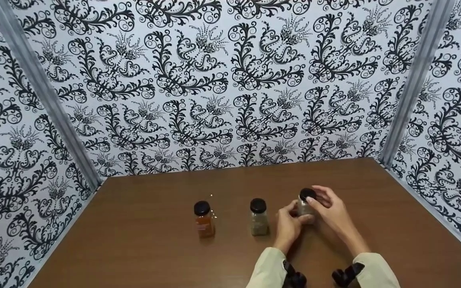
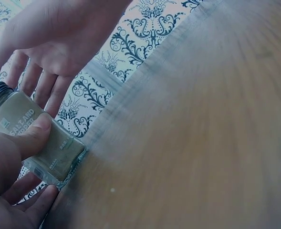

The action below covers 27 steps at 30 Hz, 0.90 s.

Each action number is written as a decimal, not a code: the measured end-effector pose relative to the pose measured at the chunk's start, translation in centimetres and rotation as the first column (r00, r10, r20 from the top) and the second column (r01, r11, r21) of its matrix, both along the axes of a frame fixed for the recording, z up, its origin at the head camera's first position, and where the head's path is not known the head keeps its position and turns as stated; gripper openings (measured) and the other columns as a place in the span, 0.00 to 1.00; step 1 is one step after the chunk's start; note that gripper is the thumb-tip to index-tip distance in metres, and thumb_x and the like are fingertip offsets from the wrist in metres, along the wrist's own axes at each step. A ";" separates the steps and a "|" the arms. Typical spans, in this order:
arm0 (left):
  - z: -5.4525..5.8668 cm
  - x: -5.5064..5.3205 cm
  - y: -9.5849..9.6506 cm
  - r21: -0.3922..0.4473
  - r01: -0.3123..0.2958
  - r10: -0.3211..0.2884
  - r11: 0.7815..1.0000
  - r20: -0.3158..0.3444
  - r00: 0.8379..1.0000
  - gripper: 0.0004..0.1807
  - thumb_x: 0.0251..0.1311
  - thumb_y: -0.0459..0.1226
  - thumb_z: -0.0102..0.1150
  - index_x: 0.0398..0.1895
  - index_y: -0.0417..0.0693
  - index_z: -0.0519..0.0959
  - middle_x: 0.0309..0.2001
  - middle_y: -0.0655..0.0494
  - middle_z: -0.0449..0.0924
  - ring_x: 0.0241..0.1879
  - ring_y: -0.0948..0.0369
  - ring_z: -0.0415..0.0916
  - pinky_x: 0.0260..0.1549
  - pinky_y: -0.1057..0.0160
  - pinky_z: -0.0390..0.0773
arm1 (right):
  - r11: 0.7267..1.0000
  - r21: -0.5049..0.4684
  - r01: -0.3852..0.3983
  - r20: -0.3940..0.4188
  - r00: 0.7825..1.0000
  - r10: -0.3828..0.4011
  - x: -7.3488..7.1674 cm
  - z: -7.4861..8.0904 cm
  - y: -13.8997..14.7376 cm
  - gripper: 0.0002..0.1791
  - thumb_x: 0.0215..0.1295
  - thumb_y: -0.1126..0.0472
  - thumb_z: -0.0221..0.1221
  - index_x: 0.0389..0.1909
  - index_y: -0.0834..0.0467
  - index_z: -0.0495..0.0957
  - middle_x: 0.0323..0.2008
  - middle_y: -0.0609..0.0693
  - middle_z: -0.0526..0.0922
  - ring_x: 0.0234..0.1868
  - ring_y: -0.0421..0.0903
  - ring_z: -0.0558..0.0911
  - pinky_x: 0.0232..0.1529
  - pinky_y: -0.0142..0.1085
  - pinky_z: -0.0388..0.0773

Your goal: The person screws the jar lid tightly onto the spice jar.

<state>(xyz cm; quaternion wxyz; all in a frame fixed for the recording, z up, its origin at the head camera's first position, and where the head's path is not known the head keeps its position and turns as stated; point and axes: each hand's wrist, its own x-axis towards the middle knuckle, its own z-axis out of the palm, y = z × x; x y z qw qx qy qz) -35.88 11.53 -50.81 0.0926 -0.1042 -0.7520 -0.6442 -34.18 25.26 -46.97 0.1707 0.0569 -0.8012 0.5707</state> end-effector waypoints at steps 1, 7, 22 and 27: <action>0.0 0.0 0.0 0.002 -0.003 0.003 1.000 0.000 1.000 0.18 0.48 0.33 0.77 0.44 0.52 0.86 0.39 0.58 0.88 0.40 0.68 0.83 0.38 0.72 0.80 | 1.000 0.003 -0.005 -0.005 1.000 0.005 0.0 0.0 0.1 0.25 0.69 0.59 0.62 0.65 0.61 0.72 0.61 0.62 0.80 0.51 0.24 0.77 0.53 0.17 0.73; -0.1 0.0 0.0 -0.006 -0.016 0.016 1.000 -0.005 1.000 0.19 0.47 0.33 0.77 0.45 0.50 0.86 0.39 0.58 0.89 0.40 0.68 0.84 0.38 0.72 0.80 | 0.999 0.047 -0.017 -0.037 0.999 0.019 0.1 -0.2 0.2 0.22 0.72 0.60 0.59 0.65 0.59 0.75 0.63 0.60 0.79 0.53 0.24 0.76 0.54 0.15 0.70; 0.0 0.0 0.1 0.011 -0.015 0.015 1.000 -0.015 1.000 0.20 0.45 0.33 0.78 0.46 0.47 0.86 0.38 0.56 0.89 0.39 0.67 0.83 0.39 0.69 0.82 | 0.999 0.047 0.000 -0.021 1.000 0.001 0.1 -0.1 0.1 0.25 0.73 0.57 0.58 0.68 0.57 0.71 0.64 0.60 0.78 0.54 0.23 0.75 0.55 0.17 0.70; 0.1 -0.1 0.0 -0.008 -0.019 0.019 1.000 -0.002 1.000 0.21 0.46 0.36 0.78 0.47 0.49 0.86 0.38 0.58 0.88 0.38 0.67 0.82 0.38 0.72 0.80 | 1.000 0.024 -0.004 -0.064 0.998 0.006 -0.1 -0.1 0.0 0.21 0.73 0.61 0.58 0.63 0.62 0.75 0.61 0.62 0.79 0.52 0.21 0.75 0.54 0.15 0.71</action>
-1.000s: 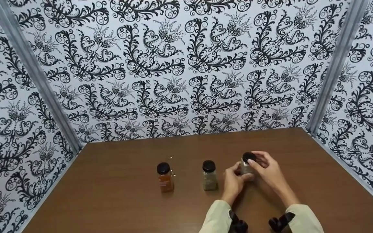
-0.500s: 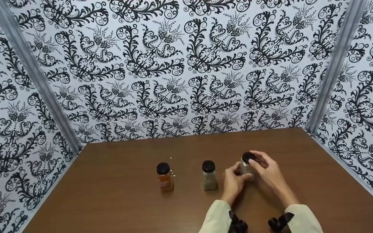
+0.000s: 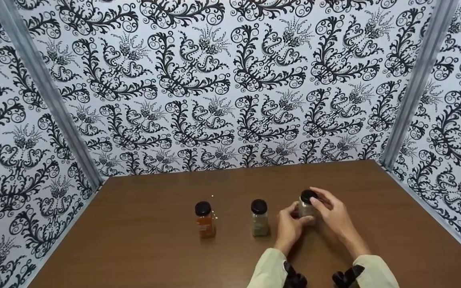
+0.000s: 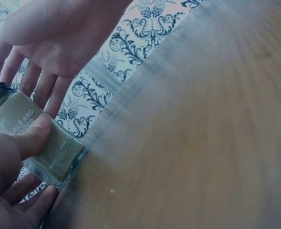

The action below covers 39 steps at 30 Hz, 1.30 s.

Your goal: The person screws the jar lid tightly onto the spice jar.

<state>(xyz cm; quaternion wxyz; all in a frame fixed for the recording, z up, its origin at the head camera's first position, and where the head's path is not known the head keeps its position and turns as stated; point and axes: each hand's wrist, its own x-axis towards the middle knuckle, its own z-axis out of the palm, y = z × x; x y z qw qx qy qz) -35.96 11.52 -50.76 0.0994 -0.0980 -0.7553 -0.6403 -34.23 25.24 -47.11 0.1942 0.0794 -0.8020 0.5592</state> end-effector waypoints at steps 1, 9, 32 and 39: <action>0.0 0.0 0.0 -0.004 -0.003 0.003 1.000 -0.002 1.000 0.21 0.46 0.36 0.78 0.47 0.50 0.86 0.38 0.58 0.88 0.38 0.67 0.82 0.38 0.72 0.80 | 1.000 -0.001 0.004 0.000 1.000 -0.004 0.0 0.0 0.0 0.20 0.72 0.61 0.58 0.62 0.62 0.76 0.60 0.62 0.80 0.51 0.22 0.76 0.54 0.15 0.71; -0.2 0.1 0.1 -0.006 -0.009 0.009 1.000 -0.006 1.000 0.20 0.46 0.36 0.78 0.46 0.51 0.86 0.37 0.59 0.88 0.37 0.69 0.82 0.38 0.72 0.79 | 1.000 -0.008 0.013 0.027 1.000 -0.013 -0.1 -0.2 -0.2 0.21 0.72 0.59 0.60 0.61 0.63 0.74 0.59 0.63 0.80 0.51 0.23 0.76 0.53 0.16 0.73; -0.1 0.1 0.3 -0.017 -0.010 0.010 1.000 -0.029 1.000 0.19 0.45 0.35 0.79 0.44 0.53 0.87 0.36 0.57 0.89 0.36 0.69 0.82 0.36 0.74 0.79 | 0.999 -0.037 -0.039 -0.012 0.999 0.038 0.0 -0.1 -0.1 0.22 0.68 0.66 0.62 0.61 0.65 0.73 0.59 0.66 0.80 0.51 0.25 0.78 0.53 0.17 0.74; 0.0 0.1 0.3 0.008 0.003 -0.003 1.000 -0.015 1.000 0.18 0.46 0.33 0.77 0.44 0.50 0.87 0.39 0.55 0.89 0.39 0.67 0.83 0.37 0.72 0.80 | 0.996 0.082 -0.027 0.004 1.000 0.026 0.1 0.1 -0.2 0.26 0.72 0.63 0.58 0.69 0.61 0.70 0.60 0.64 0.80 0.53 0.34 0.79 0.53 0.21 0.74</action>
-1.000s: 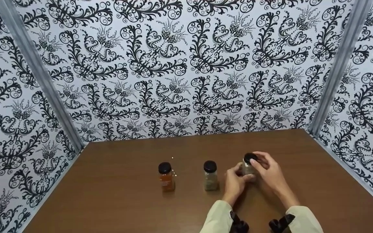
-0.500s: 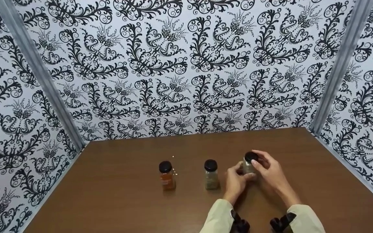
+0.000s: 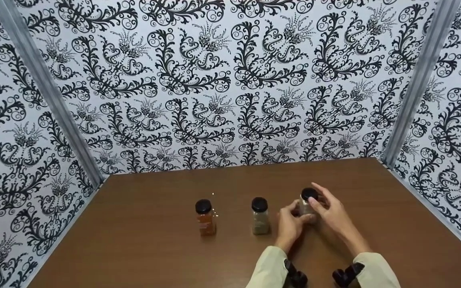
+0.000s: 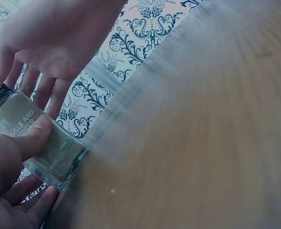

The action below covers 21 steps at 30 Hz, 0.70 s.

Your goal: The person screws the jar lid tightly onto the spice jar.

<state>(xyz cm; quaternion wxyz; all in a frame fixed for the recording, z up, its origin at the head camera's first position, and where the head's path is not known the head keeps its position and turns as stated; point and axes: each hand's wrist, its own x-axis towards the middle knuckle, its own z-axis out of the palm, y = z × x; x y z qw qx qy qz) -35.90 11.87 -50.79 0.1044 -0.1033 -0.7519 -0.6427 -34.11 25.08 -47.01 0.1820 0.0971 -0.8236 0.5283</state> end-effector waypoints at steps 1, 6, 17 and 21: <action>0.0 0.0 0.0 -0.004 -0.002 0.002 1.000 -0.004 1.000 0.19 0.46 0.33 0.77 0.44 0.51 0.87 0.39 0.55 0.89 0.39 0.67 0.83 0.38 0.72 0.80 | 1.000 0.019 0.000 -0.002 1.000 0.000 0.0 0.0 0.0 0.26 0.73 0.63 0.57 0.69 0.61 0.69 0.60 0.64 0.80 0.54 0.37 0.80 0.52 0.22 0.74; 0.2 0.0 0.0 -0.019 -0.013 0.012 1.000 -0.006 1.000 0.18 0.46 0.34 0.78 0.43 0.53 0.87 0.38 0.56 0.89 0.39 0.68 0.83 0.37 0.72 0.80 | 0.999 0.037 0.005 -0.015 1.000 -0.005 0.0 0.2 -0.2 0.22 0.73 0.65 0.56 0.66 0.61 0.71 0.58 0.64 0.80 0.55 0.49 0.80 0.52 0.25 0.76; 0.1 0.2 0.0 -0.022 -0.012 0.012 1.000 0.002 1.000 0.19 0.46 0.37 0.78 0.44 0.51 0.87 0.40 0.57 0.89 0.38 0.69 0.82 0.39 0.71 0.81 | 1.000 -0.018 0.006 0.031 1.000 -0.005 -0.3 -0.3 -0.4 0.22 0.73 0.63 0.58 0.65 0.62 0.69 0.58 0.63 0.79 0.51 0.28 0.76 0.53 0.20 0.73; 0.1 0.3 -0.1 -0.055 -0.019 0.017 0.998 -0.026 1.000 0.21 0.47 0.37 0.77 0.48 0.50 0.87 0.43 0.55 0.89 0.41 0.67 0.83 0.42 0.68 0.82 | 0.999 0.026 -0.023 0.064 0.998 0.022 -0.1 0.1 -0.2 0.25 0.77 0.59 0.51 0.72 0.58 0.65 0.66 0.63 0.73 0.61 0.42 0.75 0.57 0.26 0.72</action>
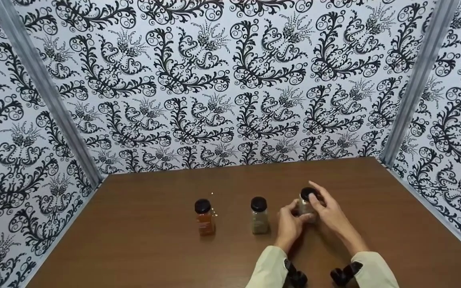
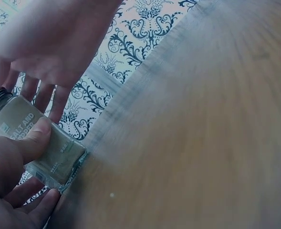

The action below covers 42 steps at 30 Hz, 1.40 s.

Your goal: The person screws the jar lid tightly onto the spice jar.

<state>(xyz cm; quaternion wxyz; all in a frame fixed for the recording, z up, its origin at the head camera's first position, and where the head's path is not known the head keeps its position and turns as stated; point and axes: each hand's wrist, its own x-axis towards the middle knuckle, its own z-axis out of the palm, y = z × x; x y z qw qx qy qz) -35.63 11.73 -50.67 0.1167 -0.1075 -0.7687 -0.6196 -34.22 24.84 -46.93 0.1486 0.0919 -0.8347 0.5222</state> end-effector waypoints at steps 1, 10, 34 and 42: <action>0.0 0.0 0.0 -0.023 -0.008 0.007 1.000 -0.014 1.000 0.22 0.47 0.37 0.77 0.50 0.49 0.86 0.43 0.54 0.89 0.42 0.66 0.83 0.43 0.67 0.82 | 1.000 0.013 -0.003 0.002 1.000 0.003 0.0 0.1 0.0 0.25 0.78 0.59 0.49 0.73 0.58 0.64 0.67 0.63 0.71 0.63 0.46 0.75 0.57 0.27 0.72; -0.1 0.2 -0.2 -0.130 -0.066 0.057 0.989 -0.076 0.996 0.20 0.49 0.39 0.77 0.48 0.51 0.87 0.42 0.54 0.88 0.42 0.63 0.83 0.42 0.69 0.80 | 1.000 0.009 0.009 -0.031 0.999 -0.009 -0.1 0.0 -0.6 0.20 0.77 0.61 0.50 0.66 0.61 0.69 0.63 0.63 0.72 0.61 0.60 0.76 0.56 0.33 0.75; 0.2 0.7 -0.2 -0.118 -0.029 0.021 0.993 -0.066 0.998 0.11 0.50 0.37 0.75 0.37 0.51 0.85 0.37 0.61 0.87 0.37 0.70 0.79 0.36 0.73 0.77 | 0.990 0.086 0.112 -0.052 0.993 -0.108 0.0 0.2 -1.5 0.18 0.72 0.65 0.57 0.59 0.63 0.68 0.55 0.66 0.78 0.58 0.62 0.79 0.60 0.55 0.74; 0.4 0.5 -0.1 -0.134 -0.044 0.037 0.990 -0.059 0.998 0.18 0.51 0.34 0.74 0.48 0.45 0.86 0.49 0.51 0.88 0.47 0.62 0.83 0.44 0.68 0.82 | 0.994 -0.001 0.106 -0.028 0.994 -0.106 -0.2 0.3 -1.3 0.18 0.70 0.64 0.60 0.57 0.62 0.68 0.55 0.64 0.78 0.60 0.62 0.78 0.63 0.53 0.74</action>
